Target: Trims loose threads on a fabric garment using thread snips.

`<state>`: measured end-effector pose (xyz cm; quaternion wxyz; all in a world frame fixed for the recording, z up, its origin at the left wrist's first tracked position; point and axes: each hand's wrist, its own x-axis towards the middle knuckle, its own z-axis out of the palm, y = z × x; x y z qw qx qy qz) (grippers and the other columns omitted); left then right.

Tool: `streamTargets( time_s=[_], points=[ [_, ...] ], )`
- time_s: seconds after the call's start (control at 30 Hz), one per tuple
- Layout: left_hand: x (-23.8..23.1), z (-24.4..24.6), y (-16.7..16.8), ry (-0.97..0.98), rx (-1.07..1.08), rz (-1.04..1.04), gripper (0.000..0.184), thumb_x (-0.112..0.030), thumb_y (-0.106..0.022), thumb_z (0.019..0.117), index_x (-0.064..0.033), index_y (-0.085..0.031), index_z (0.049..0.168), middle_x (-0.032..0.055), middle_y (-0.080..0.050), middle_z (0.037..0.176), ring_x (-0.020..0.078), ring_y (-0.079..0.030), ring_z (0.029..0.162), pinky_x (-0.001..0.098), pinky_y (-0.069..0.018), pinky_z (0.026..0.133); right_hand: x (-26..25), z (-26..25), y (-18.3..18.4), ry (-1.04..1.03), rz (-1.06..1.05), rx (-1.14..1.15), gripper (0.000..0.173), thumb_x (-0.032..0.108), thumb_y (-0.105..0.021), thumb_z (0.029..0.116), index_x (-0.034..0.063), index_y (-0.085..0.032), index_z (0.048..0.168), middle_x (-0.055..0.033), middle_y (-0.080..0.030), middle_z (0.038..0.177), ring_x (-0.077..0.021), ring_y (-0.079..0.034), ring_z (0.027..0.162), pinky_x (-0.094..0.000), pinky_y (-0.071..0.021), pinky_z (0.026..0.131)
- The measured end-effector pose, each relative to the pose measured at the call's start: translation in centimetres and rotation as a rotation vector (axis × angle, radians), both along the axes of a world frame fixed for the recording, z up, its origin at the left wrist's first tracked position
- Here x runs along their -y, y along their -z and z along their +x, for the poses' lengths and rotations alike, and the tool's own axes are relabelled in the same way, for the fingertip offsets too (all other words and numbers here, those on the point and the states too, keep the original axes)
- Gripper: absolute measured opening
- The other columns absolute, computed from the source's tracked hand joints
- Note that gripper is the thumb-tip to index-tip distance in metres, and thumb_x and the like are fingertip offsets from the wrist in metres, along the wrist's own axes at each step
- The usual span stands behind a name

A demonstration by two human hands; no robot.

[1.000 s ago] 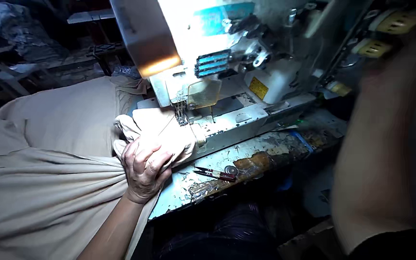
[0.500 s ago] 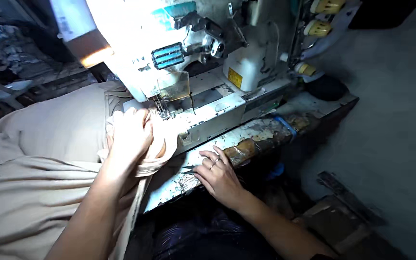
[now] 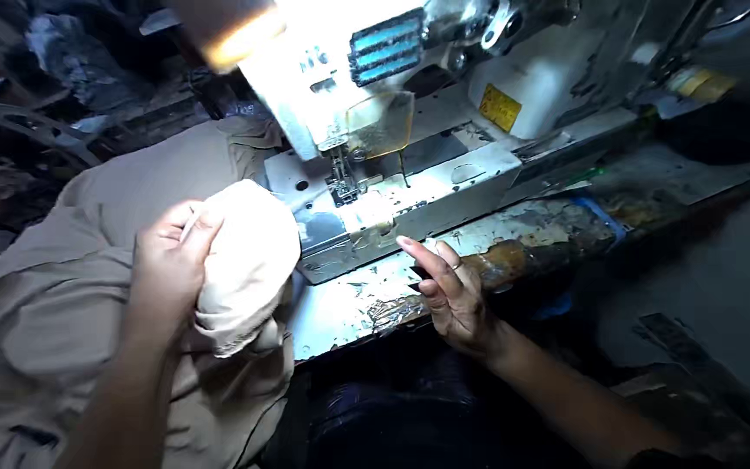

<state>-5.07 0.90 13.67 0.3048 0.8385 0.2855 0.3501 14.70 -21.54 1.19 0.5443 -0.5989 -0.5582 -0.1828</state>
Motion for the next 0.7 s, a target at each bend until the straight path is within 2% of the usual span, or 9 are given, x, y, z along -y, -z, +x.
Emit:
streamTargets(
  time_s=[0.1, 0.2, 0.3, 0.37, 0.43, 0.47, 0.6, 0.67, 0.7],
  points=[
    [0.5, -1.1, 0.9, 0.029, 0.064, 0.037, 0.017, -0.026, -0.055, 0.1057, -0.0174, -0.062, 0.093, -0.0148, -0.056, 0.07, -0.0086, -0.053, 0.059, 0.0105, -0.0457, 0.055, -1.3, -0.9, -4.2, -0.056, -0.051, 0.133, 0.047, 0.038, -0.038, 0.1112, 0.0128, -0.064, 0.141, -0.0085, -0.059, 0.093, -0.0128, -0.056, 0.067, -0.0266, -0.0442, 0.051],
    [-0.1, -1.2, 1.8, 0.04, 0.102, 0.07, 0.019, -0.025, -0.056, 0.1053, -0.0141, -0.064, 0.093, -0.0145, -0.056, 0.071, -0.0093, -0.053, 0.061, 0.0106, -0.0457, 0.058, -1.8, -1.7, -7.1, -0.008, -0.12, 0.27, 0.043, 0.036, -0.041, 0.1105, 0.0165, -0.066, 0.14, -0.0133, -0.071, 0.105, -0.0157, -0.057, 0.062, -0.0298, -0.0419, 0.05],
    [-0.9, -1.4, 2.5, 0.06, 0.128, 0.038, 0.02, -0.023, -0.055, 0.1051, -0.0138, -0.064, 0.09, -0.015, -0.056, 0.069, -0.0098, -0.052, 0.06, 0.0098, -0.045, 0.056, -1.7, -2.2, -8.3, 0.078, -0.214, 0.349, 0.046, 0.043, -0.042, 0.1088, 0.02, -0.066, 0.14, -0.0075, -0.063, 0.079, -0.017, -0.052, 0.055, -0.0305, -0.0371, 0.046],
    [-1.3, -1.5, 2.9, 0.076, 0.162, 0.008, 0.019, -0.02, -0.056, 0.1046, -0.0132, -0.064, 0.089, -0.0145, -0.056, 0.068, -0.0094, -0.052, 0.059, 0.0097, -0.0446, 0.056, -1.7, -2.2, -8.6, 0.114, -0.31, 0.357, 0.052, 0.052, -0.044, 0.1056, 0.0204, -0.066, 0.141, -0.0063, -0.061, 0.074, -0.0186, -0.054, 0.056, -0.0313, -0.0387, 0.047],
    [-1.6, -1.5, 3.3, 0.081, 0.193, -0.014, 0.018, -0.019, -0.057, 0.104, -0.0124, -0.065, 0.089, -0.0138, -0.057, 0.069, -0.0087, -0.053, 0.06, 0.01, -0.0446, 0.057, -2.3, -2.1, -8.7, 0.128, -0.337, 0.396, 0.046, 0.046, -0.047, 0.1061, 0.0203, -0.068, 0.138, -0.0047, -0.058, 0.072, -0.0179, -0.053, 0.055, -0.0308, -0.0374, 0.045],
    [-1.6, -1.5, 3.5, 0.082, 0.205, -0.015, 0.018, -0.019, -0.057, 0.1039, -0.0122, -0.066, 0.09, -0.0135, -0.057, 0.069, -0.0085, -0.053, 0.06, 0.0101, -0.0448, 0.057, -2.8, -1.9, -8.8, 0.142, -0.333, 0.431, 0.042, 0.042, -0.05, 0.1054, 0.0193, -0.071, 0.134, -0.0054, -0.059, 0.073, -0.0189, -0.054, 0.055, -0.0319, -0.0374, 0.045],
    [-1.6, -1.6, 3.9, 0.143, 0.269, 0.06, 0.014, -0.015, -0.06, 0.1019, -0.0105, -0.067, 0.091, -0.0136, -0.058, 0.073, -0.009, -0.054, 0.063, 0.009, -0.0457, 0.059, -6.3, -1.9, -9.8, 0.2, -0.437, 0.482, 0.029, 0.025, -0.06, 0.097, 0.0132, -0.074, 0.12, -0.0102, -0.067, 0.098, -0.0265, -0.063, 0.065, -0.0411, -0.0456, 0.049],
    [-1.3, -1.9, 3.9, 0.242, 0.315, 0.099, 0.013, -0.014, -0.059, 0.1003, -0.011, -0.067, 0.09, -0.0132, -0.059, 0.08, -0.0078, -0.055, 0.069, 0.0094, -0.0471, 0.064, -8.7, -1.6, -10.0, 0.203, -0.541, 0.45, 0.024, 0.022, -0.058, 0.0997, 0.0098, -0.072, 0.115, -0.0125, -0.07, 0.107, -0.0306, -0.067, 0.068, -0.0468, -0.05, 0.051],
    [-1.0, -2.1, 3.7, 0.292, 0.334, 0.11, 0.013, -0.014, -0.059, 0.0999, -0.0125, -0.068, 0.09, -0.0134, -0.059, 0.082, -0.0069, -0.056, 0.072, 0.0101, -0.0482, 0.066, -9.6, -1.2, -9.8, 0.189, -0.526, 0.436, 0.022, 0.022, -0.056, 0.1013, 0.0094, -0.072, 0.11, -0.0122, -0.07, 0.103, -0.0311, -0.067, 0.069, -0.0478, -0.0498, 0.052]
  ],
)
